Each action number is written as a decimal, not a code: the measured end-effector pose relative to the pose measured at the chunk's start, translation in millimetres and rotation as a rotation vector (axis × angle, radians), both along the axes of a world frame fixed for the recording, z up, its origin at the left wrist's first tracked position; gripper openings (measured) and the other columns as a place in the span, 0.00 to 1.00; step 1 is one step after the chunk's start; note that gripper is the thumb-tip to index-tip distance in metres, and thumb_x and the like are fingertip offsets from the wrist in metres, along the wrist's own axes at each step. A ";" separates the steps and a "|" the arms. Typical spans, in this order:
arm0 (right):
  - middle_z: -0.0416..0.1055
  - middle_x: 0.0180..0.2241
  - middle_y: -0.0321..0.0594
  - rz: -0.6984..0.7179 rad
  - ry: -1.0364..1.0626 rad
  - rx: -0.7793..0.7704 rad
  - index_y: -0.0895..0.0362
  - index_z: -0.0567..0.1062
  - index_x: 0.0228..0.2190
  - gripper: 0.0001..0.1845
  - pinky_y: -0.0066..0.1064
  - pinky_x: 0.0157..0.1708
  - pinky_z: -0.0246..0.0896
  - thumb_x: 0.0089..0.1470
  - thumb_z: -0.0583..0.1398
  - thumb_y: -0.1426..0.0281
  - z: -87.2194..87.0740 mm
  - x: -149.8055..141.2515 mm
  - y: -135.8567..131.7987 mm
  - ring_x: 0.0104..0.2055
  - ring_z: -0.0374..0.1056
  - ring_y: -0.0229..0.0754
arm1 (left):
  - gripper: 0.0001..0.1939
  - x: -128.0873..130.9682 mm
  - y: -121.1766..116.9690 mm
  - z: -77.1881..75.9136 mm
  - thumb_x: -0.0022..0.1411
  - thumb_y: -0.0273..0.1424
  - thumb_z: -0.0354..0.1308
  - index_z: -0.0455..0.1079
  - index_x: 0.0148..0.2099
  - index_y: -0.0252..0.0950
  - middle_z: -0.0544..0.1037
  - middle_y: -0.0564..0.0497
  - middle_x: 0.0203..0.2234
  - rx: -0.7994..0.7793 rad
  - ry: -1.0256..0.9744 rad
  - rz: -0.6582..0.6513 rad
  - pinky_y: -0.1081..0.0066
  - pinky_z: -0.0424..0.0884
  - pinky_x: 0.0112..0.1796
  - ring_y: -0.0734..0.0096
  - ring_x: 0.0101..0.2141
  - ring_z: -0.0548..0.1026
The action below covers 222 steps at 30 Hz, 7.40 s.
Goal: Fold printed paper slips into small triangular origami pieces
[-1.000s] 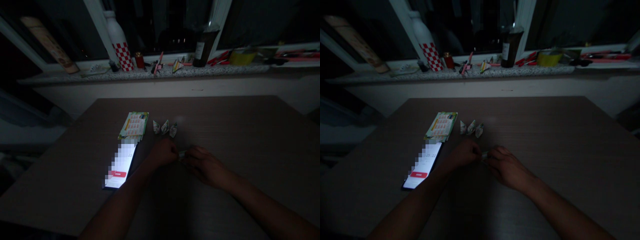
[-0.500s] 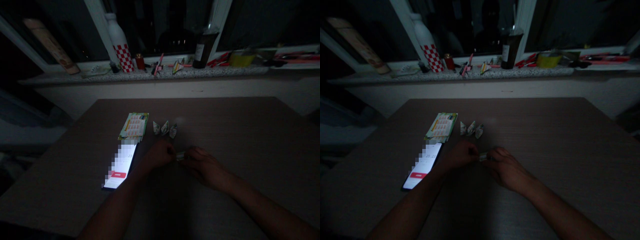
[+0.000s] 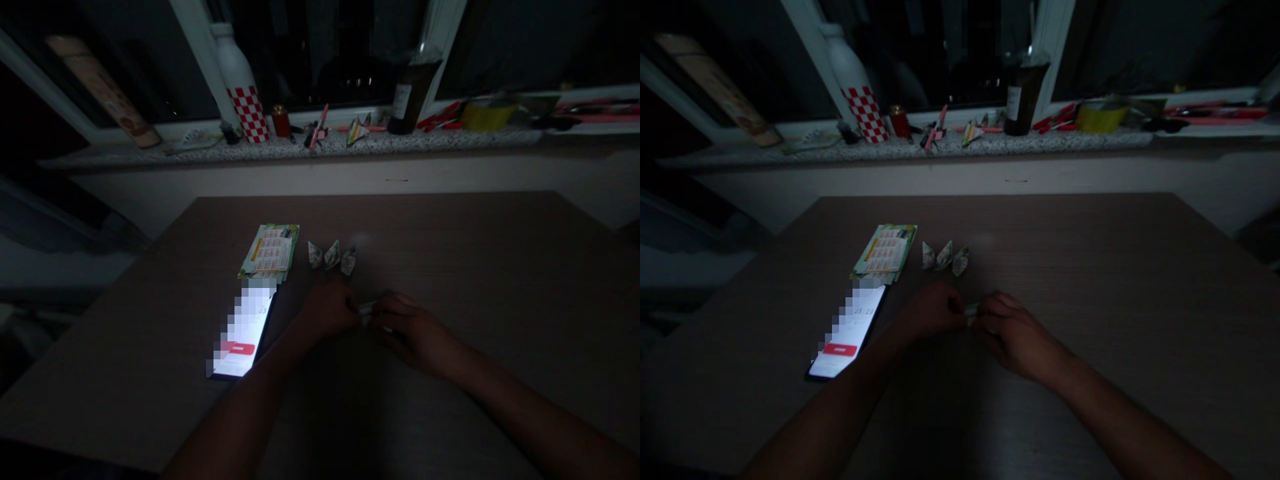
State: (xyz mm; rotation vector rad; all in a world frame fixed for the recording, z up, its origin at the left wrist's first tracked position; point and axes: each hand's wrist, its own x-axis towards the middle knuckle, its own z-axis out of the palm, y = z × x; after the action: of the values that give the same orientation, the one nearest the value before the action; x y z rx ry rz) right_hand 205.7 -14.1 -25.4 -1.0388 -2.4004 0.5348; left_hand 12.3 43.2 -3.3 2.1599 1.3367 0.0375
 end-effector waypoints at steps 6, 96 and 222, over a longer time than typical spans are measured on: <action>0.71 0.38 0.44 -0.002 0.013 0.008 0.54 0.75 0.37 0.08 0.39 0.42 0.62 0.57 0.57 0.74 -1.3 -0.7 -0.6 0.43 0.65 0.46 | 0.10 0.8 -1.4 -1.9 0.49 0.35 0.60 0.78 0.33 0.37 0.81 0.50 0.29 0.000 0.019 -0.028 0.73 0.65 0.29 0.68 0.29 0.75; 0.77 0.34 0.40 -0.244 0.369 -0.160 0.54 0.77 0.34 0.05 0.35 0.39 0.69 0.56 0.60 0.69 -11.5 29.5 7.7 0.37 0.73 0.43 | 0.11 6.1 -31.3 -12.8 0.57 0.34 0.56 0.70 0.42 0.34 0.73 0.46 0.35 0.346 -0.477 -0.247 0.69 0.68 0.38 0.67 0.37 0.71; 0.74 0.38 0.43 -0.230 0.221 -0.045 0.54 0.74 0.39 0.09 0.39 0.44 0.65 0.57 0.56 0.73 0.1 24.5 -0.7 0.42 0.70 0.45 | 0.19 2.5 -24.4 -14.6 0.61 0.34 0.55 0.65 0.53 0.34 0.72 0.44 0.46 0.307 -0.197 -0.159 0.64 0.65 0.48 0.61 0.47 0.69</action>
State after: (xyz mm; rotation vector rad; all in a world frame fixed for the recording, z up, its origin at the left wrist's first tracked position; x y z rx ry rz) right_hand 230.2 -14.8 -25.3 -1.1897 -2.0547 0.5896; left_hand 14.7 18.8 -17.9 2.4373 1.1008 0.4056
